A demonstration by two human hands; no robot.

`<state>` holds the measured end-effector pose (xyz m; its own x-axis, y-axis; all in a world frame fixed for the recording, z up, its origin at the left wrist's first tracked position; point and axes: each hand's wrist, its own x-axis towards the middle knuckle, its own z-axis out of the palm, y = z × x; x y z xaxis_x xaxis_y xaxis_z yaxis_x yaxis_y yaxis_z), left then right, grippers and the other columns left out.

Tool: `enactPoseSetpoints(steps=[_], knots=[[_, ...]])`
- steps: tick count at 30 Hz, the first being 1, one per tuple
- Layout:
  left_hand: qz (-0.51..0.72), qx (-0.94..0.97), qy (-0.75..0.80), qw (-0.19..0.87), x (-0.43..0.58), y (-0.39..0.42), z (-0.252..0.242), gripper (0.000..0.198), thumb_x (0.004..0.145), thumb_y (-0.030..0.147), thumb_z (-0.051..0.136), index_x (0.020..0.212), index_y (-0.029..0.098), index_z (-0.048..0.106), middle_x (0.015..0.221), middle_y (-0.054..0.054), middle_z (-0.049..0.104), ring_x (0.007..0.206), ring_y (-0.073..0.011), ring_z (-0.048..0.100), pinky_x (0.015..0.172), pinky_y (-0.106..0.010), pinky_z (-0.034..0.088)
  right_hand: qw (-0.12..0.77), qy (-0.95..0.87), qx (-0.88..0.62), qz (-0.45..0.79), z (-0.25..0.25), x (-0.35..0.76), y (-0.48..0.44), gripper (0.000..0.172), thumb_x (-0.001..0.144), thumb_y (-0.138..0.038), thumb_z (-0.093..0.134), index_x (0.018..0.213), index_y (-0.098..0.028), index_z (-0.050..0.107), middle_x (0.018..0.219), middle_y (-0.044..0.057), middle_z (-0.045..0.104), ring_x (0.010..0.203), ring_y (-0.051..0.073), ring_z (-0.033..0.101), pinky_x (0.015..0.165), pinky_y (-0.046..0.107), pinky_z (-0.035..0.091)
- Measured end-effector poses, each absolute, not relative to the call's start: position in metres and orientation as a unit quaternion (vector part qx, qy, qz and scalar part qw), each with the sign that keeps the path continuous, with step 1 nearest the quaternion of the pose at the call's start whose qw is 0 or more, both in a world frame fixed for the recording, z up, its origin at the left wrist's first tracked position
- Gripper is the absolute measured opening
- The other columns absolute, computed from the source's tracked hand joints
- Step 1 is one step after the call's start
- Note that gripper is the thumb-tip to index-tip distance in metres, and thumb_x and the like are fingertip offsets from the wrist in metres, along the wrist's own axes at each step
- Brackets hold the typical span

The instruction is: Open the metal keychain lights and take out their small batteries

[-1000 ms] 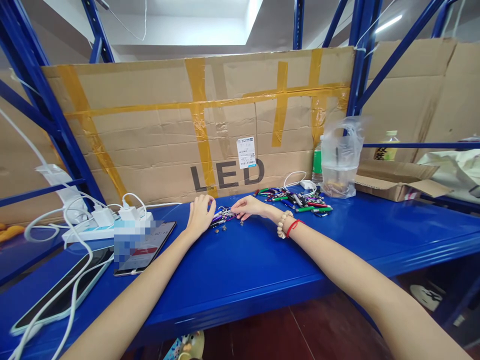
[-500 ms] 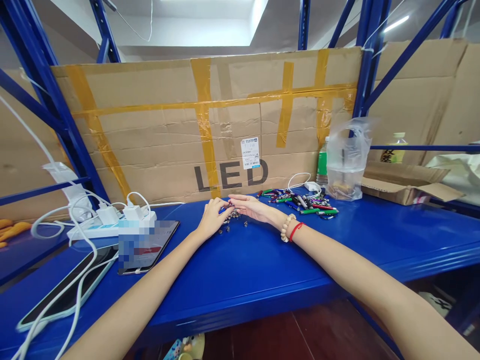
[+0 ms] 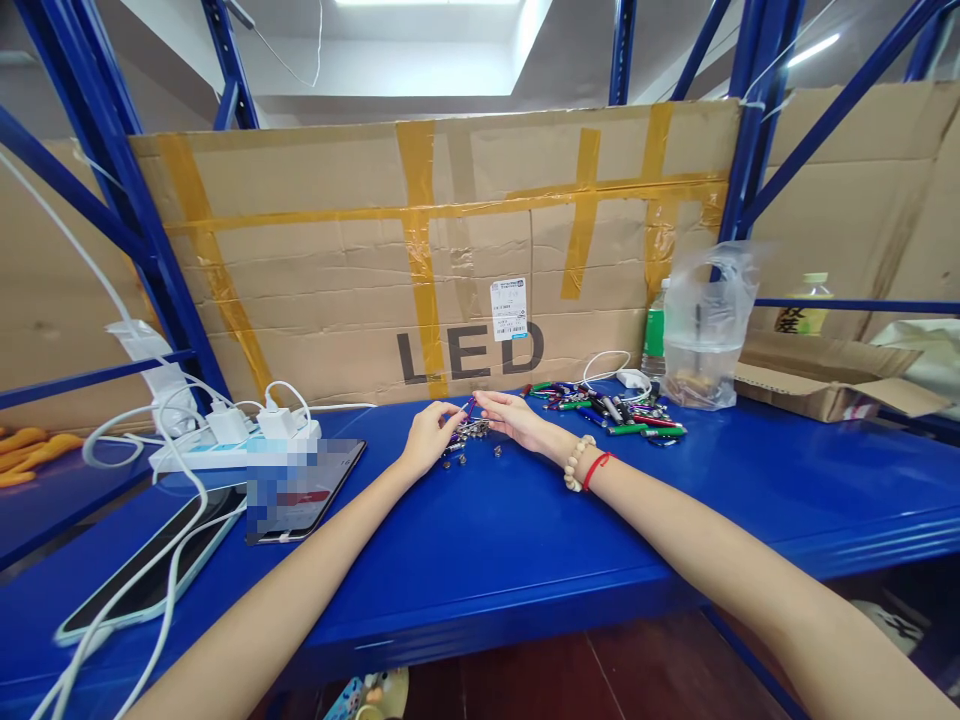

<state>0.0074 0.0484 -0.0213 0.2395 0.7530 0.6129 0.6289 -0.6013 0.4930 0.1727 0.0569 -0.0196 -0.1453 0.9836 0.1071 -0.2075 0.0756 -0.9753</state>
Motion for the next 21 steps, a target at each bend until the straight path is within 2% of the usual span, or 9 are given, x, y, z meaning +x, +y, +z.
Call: enactPoseSetpoints(steps=[3,9,13,17,21], knots=[[0.473,0.755,0.441,0.110,0.005,0.049,-0.020,0.019,0.079,0.030,0.049,0.079,0.020,0.065,0.075,0.000,0.066,0.064,-0.0115,0.056,0.065,-0.022,0.042,0.539,-0.497,-0.400,0.550,-0.018,0.173,0.056,0.015,0.072,-0.024,0.063,0.086,-0.023,0.066,0.098,-0.001,0.062,0.059,0.002,0.052,0.048,0.010,0.042],[0.525,0.710,0.424,0.203,0.003,0.051,-0.021,0.022,0.079,0.031,0.048,0.086,0.021,0.066,0.075,-0.001,0.068,0.067,-0.0135,0.061,0.061,-0.022,0.048,0.477,-0.560,-0.391,0.554,-0.017,0.170,0.048,0.023,0.073,-0.033,0.061,0.094,-0.024,0.064,0.108,0.002,0.060,0.074,0.007,0.057,0.052,0.012,0.044],[0.514,0.727,0.417,0.181,0.004,0.054,-0.023,0.024,0.080,0.030,0.045,0.090,0.022,0.066,0.073,-0.001,0.068,0.071,-0.0143,0.062,0.068,-0.024,0.049,0.476,-0.562,-0.390,0.553,-0.017,0.169,0.047,0.029,0.073,-0.034,0.060,0.101,-0.025,0.061,0.109,0.003,0.059,0.077,0.008,0.058,0.053,0.012,0.044],[0.503,0.741,0.417,0.156,0.005,0.054,-0.021,0.023,0.080,0.025,0.045,0.091,0.022,0.066,0.081,0.000,0.069,0.076,-0.0144,0.062,0.075,-0.025,0.047,0.465,-0.570,-0.388,0.556,-0.018,0.171,0.050,0.024,0.070,-0.029,0.065,0.092,-0.022,0.065,0.104,0.003,0.061,0.074,0.007,0.058,0.053,0.011,0.043],[0.510,0.736,0.410,0.171,0.004,0.052,-0.020,0.023,0.079,0.026,0.047,0.090,0.021,0.066,0.086,-0.001,0.069,0.078,-0.0145,0.062,0.076,-0.025,0.047,0.462,-0.583,-0.382,0.548,-0.020,0.173,0.053,0.025,0.069,-0.030,0.064,0.093,-0.024,0.066,0.107,0.002,0.061,0.078,0.007,0.057,0.056,0.012,0.043]])
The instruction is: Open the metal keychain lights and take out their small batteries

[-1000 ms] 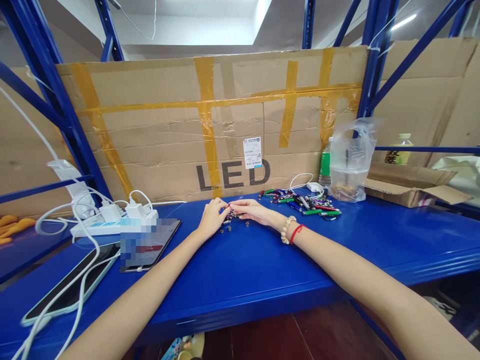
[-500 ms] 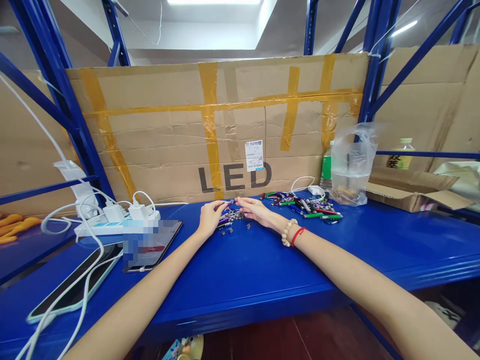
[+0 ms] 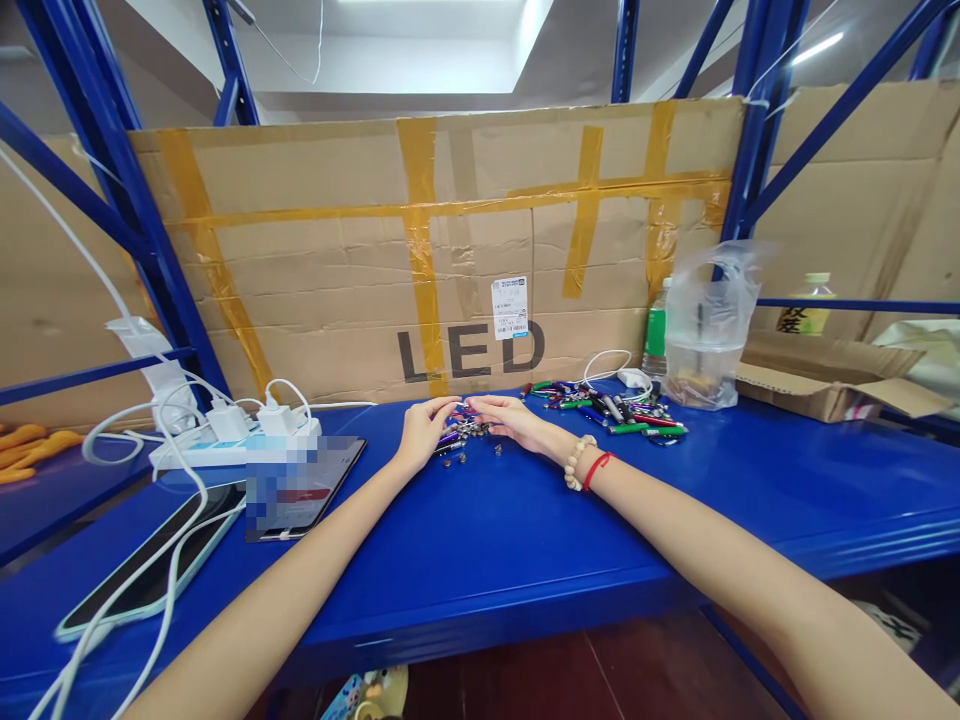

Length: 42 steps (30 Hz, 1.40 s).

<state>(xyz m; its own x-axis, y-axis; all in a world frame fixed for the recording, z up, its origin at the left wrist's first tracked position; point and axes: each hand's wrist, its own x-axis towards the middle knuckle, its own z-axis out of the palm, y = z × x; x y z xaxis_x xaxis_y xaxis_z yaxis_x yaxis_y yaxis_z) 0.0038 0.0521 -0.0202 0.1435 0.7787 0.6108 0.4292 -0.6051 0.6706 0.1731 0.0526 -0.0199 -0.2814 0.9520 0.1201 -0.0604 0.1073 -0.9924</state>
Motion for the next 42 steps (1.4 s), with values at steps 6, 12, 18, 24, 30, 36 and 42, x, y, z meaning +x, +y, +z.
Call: enactPoseSetpoints(steps=[6,12,18,24,30,36,42], knots=[[0.512,0.739,0.401,0.176,0.004,0.048,-0.018,0.017,0.075,0.028,0.054,0.079,0.021,0.068,0.082,0.000,0.069,0.078,-0.0143,0.062,0.073,-0.024,0.046,0.448,-0.608,-0.397,0.522,-0.020,0.173,0.051,0.026,0.068,-0.029,0.065,0.094,-0.025,0.065,0.107,0.001,0.061,0.085,0.009,0.056,0.059,0.013,0.044],[0.524,0.713,0.434,0.172,0.003,0.044,-0.014,0.015,0.073,0.028,0.055,0.075,0.020,0.068,0.077,0.000,0.069,0.071,-0.0124,0.061,0.071,-0.022,0.046,0.401,-0.637,-0.376,0.540,-0.017,0.172,0.046,0.031,0.073,-0.032,0.061,0.103,-0.027,0.061,0.109,0.002,0.060,0.087,0.011,0.060,0.055,0.013,0.046],[0.518,0.724,0.421,0.173,0.003,0.045,-0.017,0.019,0.074,0.031,0.054,0.078,0.019,0.068,0.079,0.000,0.068,0.070,-0.0121,0.059,0.069,-0.022,0.045,0.419,-0.618,-0.399,0.533,-0.019,0.168,0.046,0.028,0.069,-0.030,0.065,0.095,-0.021,0.065,0.102,0.005,0.064,0.083,0.011,0.062,0.052,0.011,0.047],[0.503,0.723,0.439,0.176,0.006,0.045,-0.020,0.031,0.078,0.042,0.046,0.083,0.020,0.067,0.081,-0.002,0.068,0.073,-0.0149,0.059,0.065,-0.024,0.045,0.477,-0.599,-0.419,0.488,-0.022,0.167,0.049,0.025,0.064,-0.025,0.068,0.087,-0.017,0.067,0.088,0.005,0.068,0.077,0.011,0.062,0.064,0.018,0.051],[0.489,0.728,0.450,0.168,0.008,0.043,-0.019,0.029,0.081,0.035,0.042,0.087,0.020,0.066,0.088,-0.003,0.067,0.080,-0.0164,0.059,0.072,-0.026,0.045,0.498,-0.629,-0.445,0.399,-0.025,0.165,0.053,0.034,0.056,-0.026,0.072,0.088,-0.015,0.066,0.083,0.006,0.068,0.070,0.014,0.062,0.060,0.024,0.053],[0.471,0.725,0.475,0.163,0.007,0.042,-0.021,0.028,0.080,0.034,0.043,0.094,0.020,0.063,0.096,-0.004,0.063,0.087,-0.0166,0.057,0.081,-0.028,0.042,0.474,-0.763,-0.411,0.155,-0.021,0.165,0.051,0.022,0.066,-0.032,0.063,0.084,-0.019,0.068,0.082,0.005,0.068,0.075,0.020,0.062,0.062,0.031,0.052],[0.434,0.736,0.496,0.158,0.004,0.043,-0.024,0.037,0.083,0.039,0.037,0.101,0.019,0.061,0.100,-0.006,0.062,0.094,-0.0203,0.053,0.084,-0.033,0.039,0.455,-0.802,-0.386,0.022,-0.013,0.162,0.043,0.021,0.076,-0.029,0.052,0.091,-0.027,0.067,0.091,0.002,0.067,0.081,0.021,0.061,0.064,0.031,0.050]])
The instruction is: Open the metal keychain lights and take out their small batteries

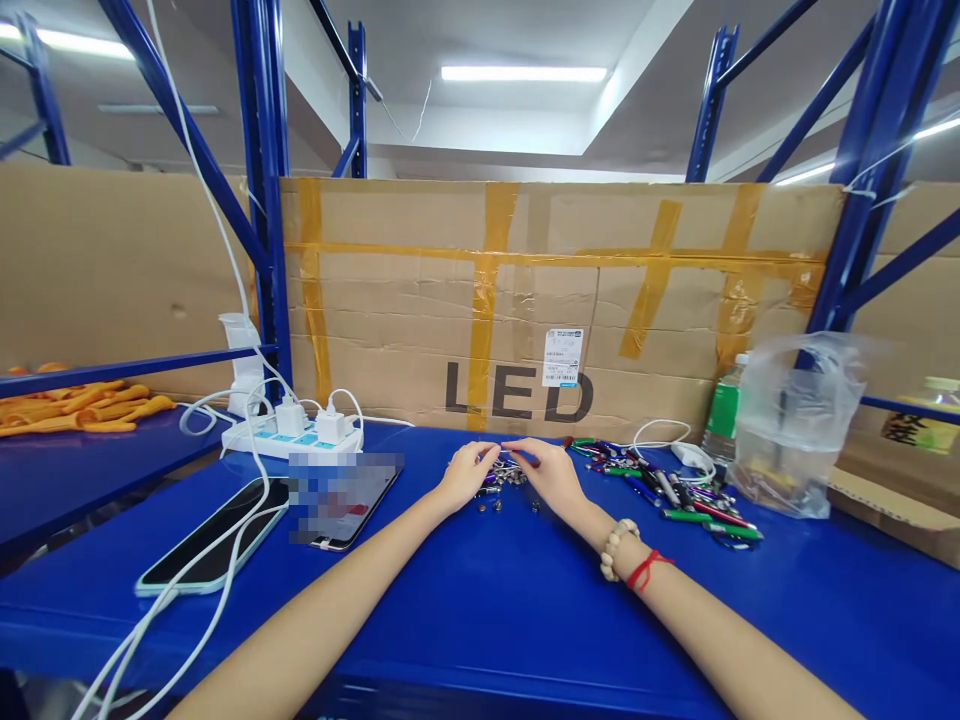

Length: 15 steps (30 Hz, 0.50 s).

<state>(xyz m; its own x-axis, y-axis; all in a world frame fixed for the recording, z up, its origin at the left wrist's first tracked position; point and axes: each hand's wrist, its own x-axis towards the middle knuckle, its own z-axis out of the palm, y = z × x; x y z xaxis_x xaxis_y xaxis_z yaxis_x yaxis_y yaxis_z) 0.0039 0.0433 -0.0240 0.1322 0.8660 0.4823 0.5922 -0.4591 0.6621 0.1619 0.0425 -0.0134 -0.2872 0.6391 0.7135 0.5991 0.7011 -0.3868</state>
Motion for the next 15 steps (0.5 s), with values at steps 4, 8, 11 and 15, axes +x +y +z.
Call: enactPoseSetpoints(steps=[4,8,11,15], knots=[[0.441,0.737,0.488,0.152,0.004,0.044,-0.024,0.033,0.082,0.037,0.039,0.093,0.019,0.064,0.092,-0.005,0.064,0.088,-0.0199,0.054,0.081,-0.031,0.040,0.469,-0.791,-0.392,0.027,-0.011,0.157,0.037,0.021,0.076,-0.033,0.052,0.089,-0.027,0.067,0.088,0.003,0.067,0.079,0.021,0.061,0.058,0.029,0.050],[0.458,0.728,0.485,0.159,0.006,0.044,-0.023,0.029,0.082,0.035,0.040,0.087,0.018,0.063,0.084,-0.004,0.064,0.081,-0.0175,0.055,0.076,-0.029,0.041,0.477,-0.785,-0.393,0.042,-0.010,0.152,0.034,0.022,0.075,-0.034,0.051,0.088,-0.026,0.067,0.088,0.004,0.067,0.077,0.020,0.061,0.054,0.028,0.048],[0.470,0.719,0.481,0.174,0.007,0.045,-0.022,0.025,0.082,0.032,0.039,0.083,0.018,0.060,0.081,-0.002,0.064,0.077,-0.0152,0.055,0.070,-0.025,0.041,0.480,-0.785,-0.390,0.040,-0.009,0.149,0.032,0.022,0.076,-0.035,0.051,0.087,-0.025,0.067,0.085,0.004,0.067,0.076,0.020,0.060,0.051,0.026,0.046],[0.447,0.750,0.471,0.128,0.007,0.043,-0.019,0.029,0.087,0.032,0.031,0.076,0.018,0.054,0.080,-0.002,0.062,0.079,-0.0147,0.054,0.069,-0.025,0.040,0.493,-0.782,-0.380,0.038,-0.010,0.147,0.030,0.025,0.077,-0.038,0.051,0.092,-0.024,0.065,0.088,0.006,0.062,0.075,0.018,0.058,0.047,0.024,0.045]])
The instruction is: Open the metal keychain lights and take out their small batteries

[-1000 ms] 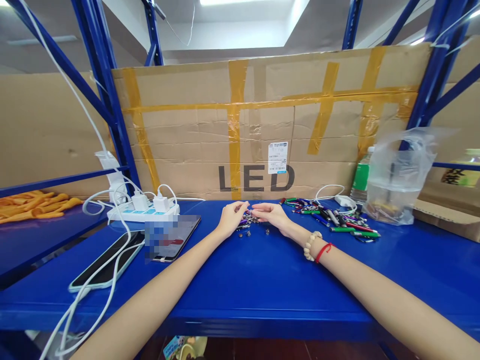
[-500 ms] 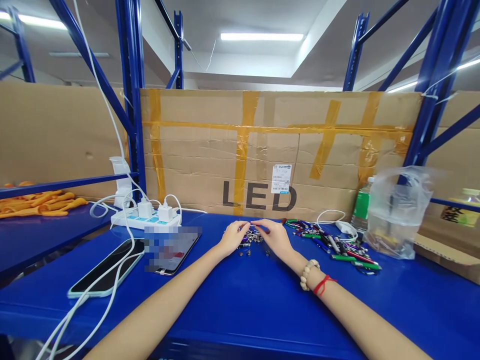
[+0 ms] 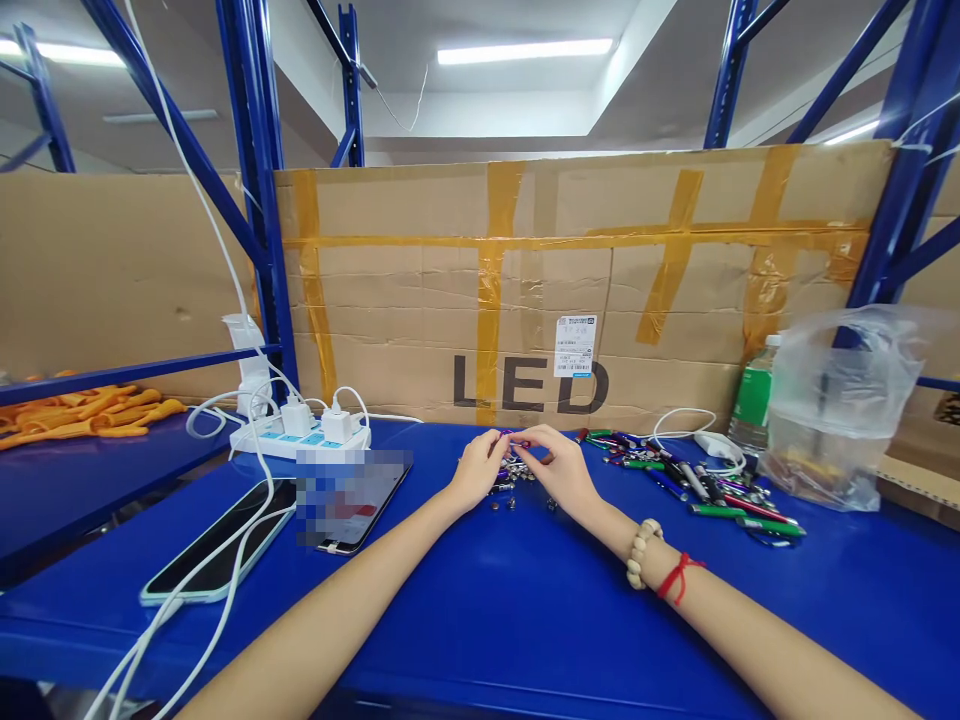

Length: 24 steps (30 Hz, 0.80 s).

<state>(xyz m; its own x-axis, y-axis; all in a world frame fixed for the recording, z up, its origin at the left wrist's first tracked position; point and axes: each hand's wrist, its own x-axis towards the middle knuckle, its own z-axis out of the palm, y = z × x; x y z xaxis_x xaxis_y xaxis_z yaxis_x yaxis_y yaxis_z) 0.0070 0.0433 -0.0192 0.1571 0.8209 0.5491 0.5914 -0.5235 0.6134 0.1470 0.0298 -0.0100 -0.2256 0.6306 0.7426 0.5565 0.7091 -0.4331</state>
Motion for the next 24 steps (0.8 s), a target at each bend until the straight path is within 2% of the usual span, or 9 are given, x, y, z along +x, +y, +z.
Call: enactPoseSetpoints(steps=[5,10,13,19,24], knots=[[0.398,0.781,0.480,0.031,0.006,0.038,-0.015,0.032,0.089,0.030,0.024,0.080,0.019,0.052,0.087,-0.004,0.060,0.086,-0.0170,0.052,0.074,-0.029,0.038,0.497,-0.781,-0.375,0.045,-0.014,0.147,0.034,0.033,0.076,-0.042,0.052,0.102,-0.024,0.061,0.094,0.008,0.055,0.071,0.016,0.056,0.046,0.023,0.046],[0.351,0.799,0.482,-0.073,0.004,0.036,-0.013,0.033,0.090,0.029,0.022,0.082,0.018,0.052,0.088,-0.005,0.059,0.086,-0.0190,0.051,0.074,-0.031,0.037,0.434,-0.806,-0.402,-0.008,-0.019,0.149,0.040,0.030,0.080,-0.039,0.047,0.100,-0.022,0.060,0.080,0.006,0.061,0.071,0.018,0.057,0.061,0.029,0.047],[0.313,0.814,0.472,-0.129,0.002,0.036,-0.012,0.034,0.090,0.026,0.021,0.081,0.017,0.052,0.088,-0.007,0.058,0.085,-0.0198,0.051,0.073,-0.033,0.036,0.393,-0.822,-0.410,-0.031,-0.018,0.148,0.038,0.027,0.080,-0.038,0.045,0.096,-0.021,0.060,0.075,0.005,0.061,0.066,0.017,0.055,0.062,0.028,0.044],[0.266,0.834,0.460,-0.149,-0.002,0.030,-0.007,0.036,0.090,0.023,0.018,0.081,0.015,0.053,0.088,-0.007,0.058,0.084,-0.0189,0.050,0.074,-0.032,0.036,0.332,-0.843,-0.417,-0.078,-0.015,0.146,0.031,0.024,0.082,-0.034,0.040,0.071,-0.019,0.056,0.061,0.001,0.056,0.053,0.013,0.048,0.052,0.024,0.037],[0.247,0.840,0.458,-0.155,-0.003,0.027,-0.005,0.036,0.090,0.022,0.019,0.083,0.015,0.053,0.089,-0.007,0.057,0.086,-0.0185,0.050,0.074,-0.031,0.037,0.305,-0.855,-0.408,-0.097,-0.014,0.147,0.030,0.022,0.083,-0.030,0.038,0.073,-0.018,0.054,0.063,0.002,0.059,0.054,0.013,0.049,0.052,0.023,0.035]])
